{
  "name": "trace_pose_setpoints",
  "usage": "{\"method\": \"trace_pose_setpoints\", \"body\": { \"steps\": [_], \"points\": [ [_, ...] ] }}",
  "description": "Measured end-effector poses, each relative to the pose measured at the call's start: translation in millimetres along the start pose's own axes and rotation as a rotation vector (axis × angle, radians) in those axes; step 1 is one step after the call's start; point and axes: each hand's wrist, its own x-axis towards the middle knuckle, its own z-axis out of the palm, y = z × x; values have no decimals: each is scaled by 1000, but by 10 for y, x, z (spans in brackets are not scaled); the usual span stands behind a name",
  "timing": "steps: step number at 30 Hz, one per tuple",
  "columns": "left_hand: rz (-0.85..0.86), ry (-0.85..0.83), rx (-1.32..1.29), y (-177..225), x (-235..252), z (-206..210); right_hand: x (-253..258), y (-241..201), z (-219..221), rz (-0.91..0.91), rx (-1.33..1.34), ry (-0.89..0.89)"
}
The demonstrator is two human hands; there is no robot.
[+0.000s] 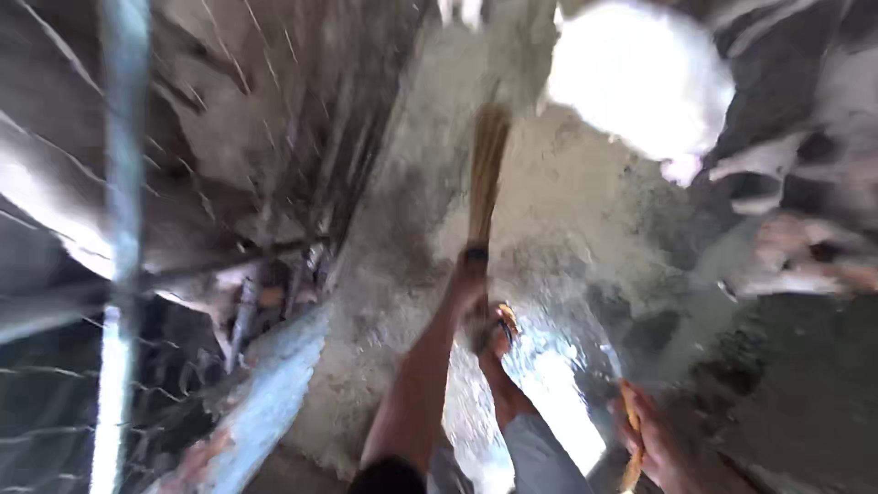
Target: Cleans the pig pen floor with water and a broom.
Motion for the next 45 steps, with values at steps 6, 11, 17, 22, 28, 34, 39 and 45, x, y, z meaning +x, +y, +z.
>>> {"method": "trace_pose_setpoints", "body": {
  "steps": [6, 11, 17, 22, 28, 34, 39, 45],
  "points": [
    [-466, 417, -642, -1461, -1595, 25, 295, 99, 243, -57, -203, -151],
    [-351, 406, -1024, -923, -86, -110, 500, 154, 502, 0, -237, -277],
    [-33, -6, -106, 1523, 1507, -50, 483, -82, 465, 12, -105, -280],
    [-105, 130, -19, 1221, 627, -605, 327, -580, 322, 8, -113, -229],
    [-387, 254, -887, 269, -778, -609, 88, -159, 491, 151, -63, -236],
    [-153, -29, -752, 1604, 942, 257, -275, 330, 1174, 185, -81, -80],
    [-56, -227, 35, 1839, 897, -616, -382, 370, 1417, 165, 112, -23],
    [-328, 131, -410, 320, -343, -941, -586, 674, 1423, 342, 101, -20]
  ]
}}
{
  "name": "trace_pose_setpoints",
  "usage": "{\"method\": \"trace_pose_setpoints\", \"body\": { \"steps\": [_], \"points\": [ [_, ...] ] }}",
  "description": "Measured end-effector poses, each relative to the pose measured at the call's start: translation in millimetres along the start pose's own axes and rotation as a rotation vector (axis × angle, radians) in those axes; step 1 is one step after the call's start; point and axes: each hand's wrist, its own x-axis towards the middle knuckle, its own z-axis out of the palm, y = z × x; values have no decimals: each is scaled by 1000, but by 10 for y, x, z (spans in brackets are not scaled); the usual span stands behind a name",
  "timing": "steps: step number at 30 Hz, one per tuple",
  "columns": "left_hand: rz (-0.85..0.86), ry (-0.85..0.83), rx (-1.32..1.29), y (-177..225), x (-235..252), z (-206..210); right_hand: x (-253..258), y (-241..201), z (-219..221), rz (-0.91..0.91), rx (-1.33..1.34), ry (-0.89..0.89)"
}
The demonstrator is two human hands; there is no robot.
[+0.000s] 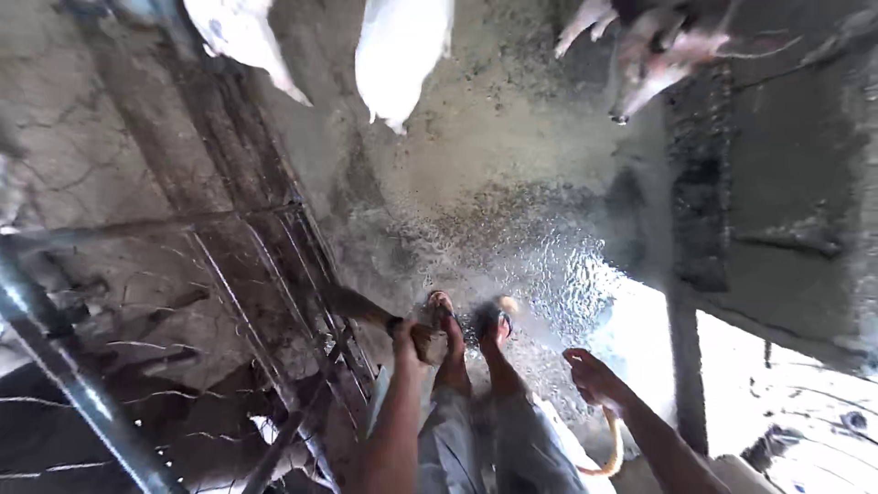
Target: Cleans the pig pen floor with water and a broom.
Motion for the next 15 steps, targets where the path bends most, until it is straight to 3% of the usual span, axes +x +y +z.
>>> {"method": "trace_pose_setpoints", "body": {
  "steps": [2, 3, 6, 8, 9, 11, 13, 15],
  "points": [
    [-84, -171, -217, -403, -62, 333, 29, 251, 42, 13, 38, -32],
    [-90, -277, -258, -480, -8, 697, 72, 329, 49, -13, 75, -32],
    [-13, -462, -132, -154, 112, 2028, 198, 414, 23, -115, 211, -1],
    [7, -565, -48, 97, 238, 2488, 220, 401, -84, -166, 284, -10],
    [29, -603, -8, 215, 259, 2517, 245, 378, -136, -182, 296, -33],
    [70, -568, 103, 135, 117, 2023, 246, 413, -238, -167, 237, -95],
    [58, -414, 243, -340, -182, 1138, 213, 555, -366, -94, 103, -134],
    [34, -293, 248, -869, -467, 572, 241, 761, -496, -27, -19, -132]
  ]
}}
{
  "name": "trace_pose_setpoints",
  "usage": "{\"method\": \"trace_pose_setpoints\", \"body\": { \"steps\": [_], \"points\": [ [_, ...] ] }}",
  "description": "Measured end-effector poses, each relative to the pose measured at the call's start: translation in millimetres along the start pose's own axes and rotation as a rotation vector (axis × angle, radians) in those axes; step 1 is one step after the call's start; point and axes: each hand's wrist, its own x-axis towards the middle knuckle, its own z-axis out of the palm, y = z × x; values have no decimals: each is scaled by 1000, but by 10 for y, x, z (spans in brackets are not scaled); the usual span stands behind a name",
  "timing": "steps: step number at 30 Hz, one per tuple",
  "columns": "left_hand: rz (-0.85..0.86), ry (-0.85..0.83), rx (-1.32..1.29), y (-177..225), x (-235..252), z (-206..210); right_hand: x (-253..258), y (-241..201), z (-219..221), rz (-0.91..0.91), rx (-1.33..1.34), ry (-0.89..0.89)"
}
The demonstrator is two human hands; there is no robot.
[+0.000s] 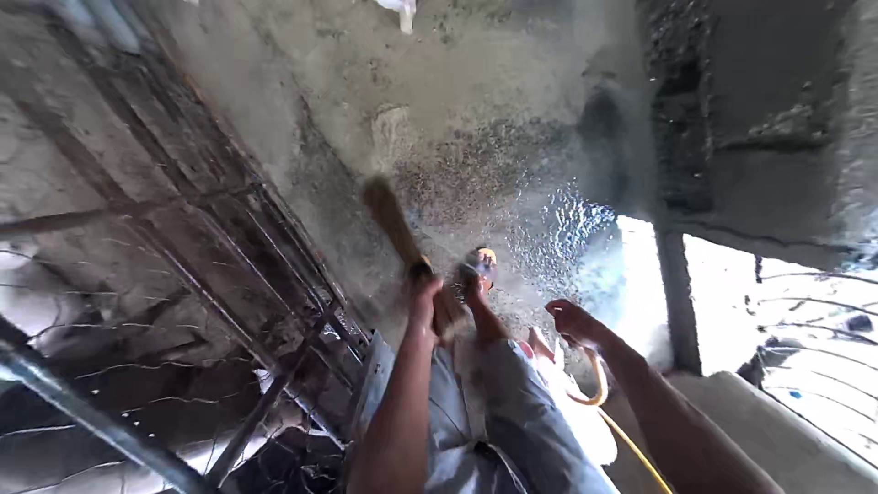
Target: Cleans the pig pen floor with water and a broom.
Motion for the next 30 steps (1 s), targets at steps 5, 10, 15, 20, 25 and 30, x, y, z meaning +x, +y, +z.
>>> {"method": "trace_pose_setpoints", "body": {
  "steps": [5, 10, 15, 20, 25, 30],
  "points": [
    [-124, 72, -515, -560, 69, 362, -7, 513, -223, 59, -22, 5],
    [-37, -243, -299, 267, 586, 1714, 14, 550, -298, -97, 238, -26],
    [-81, -175, 13, -99, 110, 868, -56, 477, -483, -165, 417, -68],
    [-128, 228, -203, -673, -285, 313, -177, 275, -534, -170, 321, -48],
    [1, 61, -223, 554, 699, 1463, -411, -567, -389, -204, 375, -89],
    [18, -93, 152, 1309, 830, 1345, -338, -1153, -285, -223, 369, -145]
  ]
}}
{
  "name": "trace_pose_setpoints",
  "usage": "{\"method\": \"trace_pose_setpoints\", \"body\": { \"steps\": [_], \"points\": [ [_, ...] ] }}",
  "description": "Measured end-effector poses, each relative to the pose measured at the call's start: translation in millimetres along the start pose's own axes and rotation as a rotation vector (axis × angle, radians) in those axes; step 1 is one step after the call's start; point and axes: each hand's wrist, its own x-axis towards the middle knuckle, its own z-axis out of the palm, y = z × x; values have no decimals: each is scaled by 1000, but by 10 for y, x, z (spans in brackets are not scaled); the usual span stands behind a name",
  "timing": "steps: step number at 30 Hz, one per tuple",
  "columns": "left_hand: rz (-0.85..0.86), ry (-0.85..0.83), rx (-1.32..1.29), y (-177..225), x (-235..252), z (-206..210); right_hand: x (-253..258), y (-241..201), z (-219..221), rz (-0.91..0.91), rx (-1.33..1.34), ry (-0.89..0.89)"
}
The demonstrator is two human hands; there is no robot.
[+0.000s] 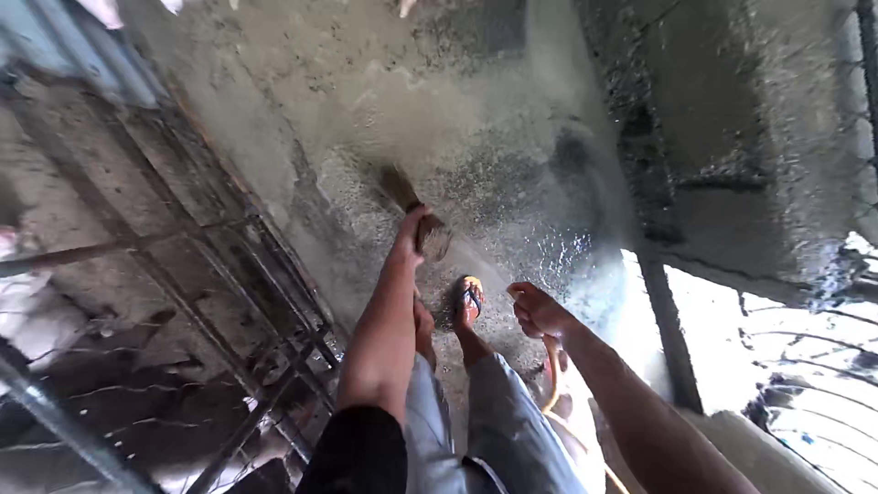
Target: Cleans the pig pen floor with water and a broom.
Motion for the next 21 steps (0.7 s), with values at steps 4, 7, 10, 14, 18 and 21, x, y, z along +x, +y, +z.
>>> {"method": "trace_pose_setpoints", "body": {
  "steps": [4, 7, 10, 14, 18, 21],
  "points": [
    [-40, 210, -60, -535, -915, -1125, 40, -218, 132, 49, -146, -61],
    [-27, 411, -356, -530, -908, -1380, 125, -264, 275, 120, -186, 12],
    [31, 207, -537, 149, -30, -968, 362, -445, 409, 138, -134, 157],
    [31, -89, -157, 1029, 820, 50, 517, -724, 503, 68, -92, 234],
    [-46, -114, -40, 1093, 171, -892, 414, -1433, 607, 64, -264, 205],
    [-83, 35, -83, 684, -684, -1838, 329, -2087, 661, 19, -436, 120]
  ]
}}
